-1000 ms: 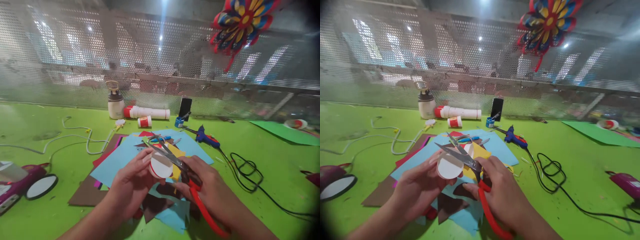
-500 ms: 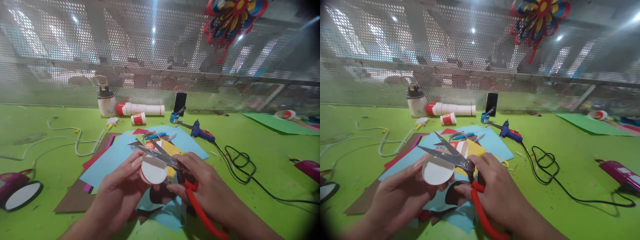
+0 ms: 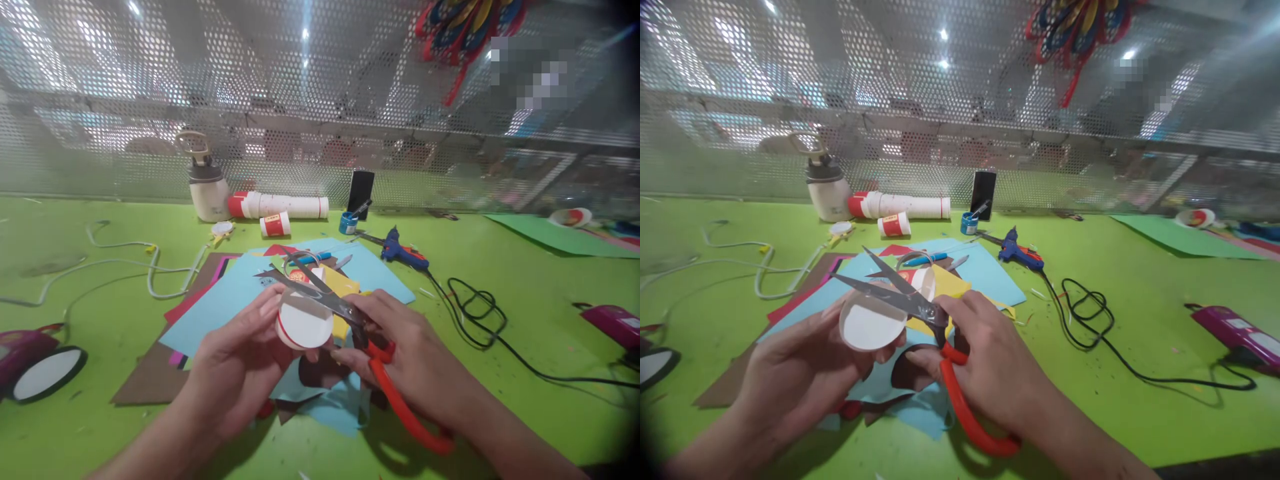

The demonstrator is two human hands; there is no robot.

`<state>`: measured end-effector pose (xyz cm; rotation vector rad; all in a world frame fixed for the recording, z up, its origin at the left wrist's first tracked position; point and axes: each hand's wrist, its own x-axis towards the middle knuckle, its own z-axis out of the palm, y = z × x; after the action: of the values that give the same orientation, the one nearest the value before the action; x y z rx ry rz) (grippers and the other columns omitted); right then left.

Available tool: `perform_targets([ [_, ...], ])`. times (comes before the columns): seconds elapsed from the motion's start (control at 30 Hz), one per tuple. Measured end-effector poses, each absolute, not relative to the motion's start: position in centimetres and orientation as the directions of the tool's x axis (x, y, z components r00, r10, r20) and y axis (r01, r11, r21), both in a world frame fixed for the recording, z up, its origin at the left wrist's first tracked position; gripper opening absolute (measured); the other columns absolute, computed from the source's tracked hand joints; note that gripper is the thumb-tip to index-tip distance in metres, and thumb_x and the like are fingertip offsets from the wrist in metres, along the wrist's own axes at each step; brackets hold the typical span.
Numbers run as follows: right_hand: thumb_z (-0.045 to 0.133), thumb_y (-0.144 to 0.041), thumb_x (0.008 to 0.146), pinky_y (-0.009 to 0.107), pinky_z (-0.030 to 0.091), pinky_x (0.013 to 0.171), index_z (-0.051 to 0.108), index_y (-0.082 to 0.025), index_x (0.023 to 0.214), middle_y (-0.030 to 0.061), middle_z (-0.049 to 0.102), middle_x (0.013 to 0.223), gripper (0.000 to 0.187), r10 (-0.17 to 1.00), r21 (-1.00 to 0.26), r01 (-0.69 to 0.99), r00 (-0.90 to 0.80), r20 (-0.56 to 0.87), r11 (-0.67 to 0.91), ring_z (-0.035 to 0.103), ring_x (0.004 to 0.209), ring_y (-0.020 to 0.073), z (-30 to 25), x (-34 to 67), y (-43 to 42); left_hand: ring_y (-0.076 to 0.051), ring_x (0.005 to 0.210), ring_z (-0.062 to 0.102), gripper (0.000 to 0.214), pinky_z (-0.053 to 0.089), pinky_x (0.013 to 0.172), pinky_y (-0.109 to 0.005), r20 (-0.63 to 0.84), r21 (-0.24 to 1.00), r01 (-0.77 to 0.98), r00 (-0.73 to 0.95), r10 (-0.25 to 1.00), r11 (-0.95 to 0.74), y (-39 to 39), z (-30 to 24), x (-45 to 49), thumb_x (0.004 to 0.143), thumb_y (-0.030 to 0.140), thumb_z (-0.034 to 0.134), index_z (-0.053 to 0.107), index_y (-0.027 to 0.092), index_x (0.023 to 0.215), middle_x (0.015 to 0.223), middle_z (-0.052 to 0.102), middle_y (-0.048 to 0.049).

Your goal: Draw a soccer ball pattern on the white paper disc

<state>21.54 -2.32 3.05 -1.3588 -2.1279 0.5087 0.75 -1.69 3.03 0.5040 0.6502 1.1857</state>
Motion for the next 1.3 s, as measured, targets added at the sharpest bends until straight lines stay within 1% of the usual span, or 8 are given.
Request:
perform_targets([
  [0.17,0.073,-0.034,0.084,0.04,0.049,0.08,0.061,-0.022,0.117,0.0055,0.06,0.099,0.037,0.919,-0.6,0.696,-0.323,0.228,0.394,0.058,0.09,0.0227,3.24,21.47,-2.39,-0.022,0.072,0.06,0.034,0.056,0.06,-0.034,-0.199,0.685,-0.663,0.229,0.953,0.302,-1.68,3.27,0.8,0.059,0.031,0.085,0.07,0.016,0.086,0.087,0.066,-0.0075],
  [0.37,0.072,-0.035,0.086,0.039,0.048,0.081,0.061,-0.022,0.117,0.0052,0.059,0.1,0.036,0.92,-0.608,0.692,-0.324,0.22,0.389,0.057,0.09,0.0219,3.28,21.42,-2.31,-0.022,0.072,0.06,0.035,0.055,0.058,-0.032,-0.173,0.692,-0.654,0.258,0.95,0.304,-1.72,3.4,0.82,0.059,0.032,0.086,0.07,0.014,0.085,0.086,0.065,-0.0087],
  [0.53,0.072,-0.035,0.086,0.039,0.047,0.08,0.062,-0.022,0.116,0.006,0.06,0.099,0.035,0.921,-0.599,0.701,-0.326,0.212,0.386,0.057,0.091,0.0227,3.56,21.38,-2.45,-0.021,0.069,0.062,0.029,0.056,0.061,-0.032,-0.138,0.685,-0.663,0.29,0.947,0.303,-1.75,3.38,0.69,0.066,0.031,0.082,0.07,0.014,0.085,0.084,0.065,-0.0073],
  [0.63,0.071,-0.036,0.086,0.038,0.047,0.079,0.062,-0.022,0.115,0.0058,0.06,0.098,0.033,0.922,-0.6,0.702,-0.325,0.211,0.385,0.057,0.09,0.0226,3.64,21.36,-2.47,-0.022,0.069,0.064,0.028,0.056,0.061,-0.032,-0.125,0.677,-0.67,0.302,0.945,0.303,-1.74,3.39,0.68,0.067,0.032,0.082,0.07,0.015,0.085,0.084,0.067,-0.0074],
  [0.83,0.072,-0.036,0.085,0.039,0.047,0.079,0.062,-0.022,0.115,0.0053,0.06,0.097,0.034,0.923,-0.597,0.705,-0.326,0.205,0.382,0.057,0.089,0.0227,3.65,21.35,-2.39,-0.019,0.069,0.061,0.023,0.054,0.06,-0.029,-0.113,0.661,-0.679,0.331,0.937,0.319,-1.74,3.55,0.67,0.071,0.029,0.08,0.071,0.014,0.086,0.084,0.067,-0.0063],
  [0.97,0.074,-0.034,0.084,0.039,0.048,0.079,0.062,-0.022,0.114,0.005,0.06,0.098,0.035,0.921,-0.595,0.704,-0.329,0.211,0.388,0.057,0.089,0.0226,3.56,21.35,-2.33,-0.018,0.07,0.058,0.022,0.053,0.059,-0.029,-0.13,0.654,-0.688,0.305,0.943,0.313,-1.86,3.61,0.62,0.068,0.027,0.082,0.071,0.013,0.082,0.082,0.066,-0.0058],
  [1.13,0.075,-0.033,0.084,0.039,0.048,0.08,0.061,-0.022,0.116,0.0052,0.06,0.099,0.036,0.916,-0.602,0.691,-0.333,0.225,0.399,0.057,0.09,0.0224,3.52,21.33,-2.26,-0.02,0.073,0.058,0.025,0.054,0.06,-0.031,-0.151,0.666,-0.677,0.29,0.945,0.314,-1.81,3.58,0.66,0.067,0.03,0.083,0.071,0.015,0.083,0.085,0.065,-0.0059],
  [1.3,0.072,-0.037,0.086,0.036,0.047,0.075,0.062,-0.024,0.114,0.0038,0.059,0.094,0.033,0.914,-0.61,0.684,-0.341,0.219,0.401,0.056,0.085,0.0209,3.67,21.37,-2.39,-0.018,0.068,0.058,0.022,0.053,0.061,-0.03,-0.12,0.663,-0.675,0.332,0.936,0.324,-1.76,3.52,0.62,0.072,0.03,0.079,0.072,0.015,0.086,0.084,0.066,-0.0058],
])
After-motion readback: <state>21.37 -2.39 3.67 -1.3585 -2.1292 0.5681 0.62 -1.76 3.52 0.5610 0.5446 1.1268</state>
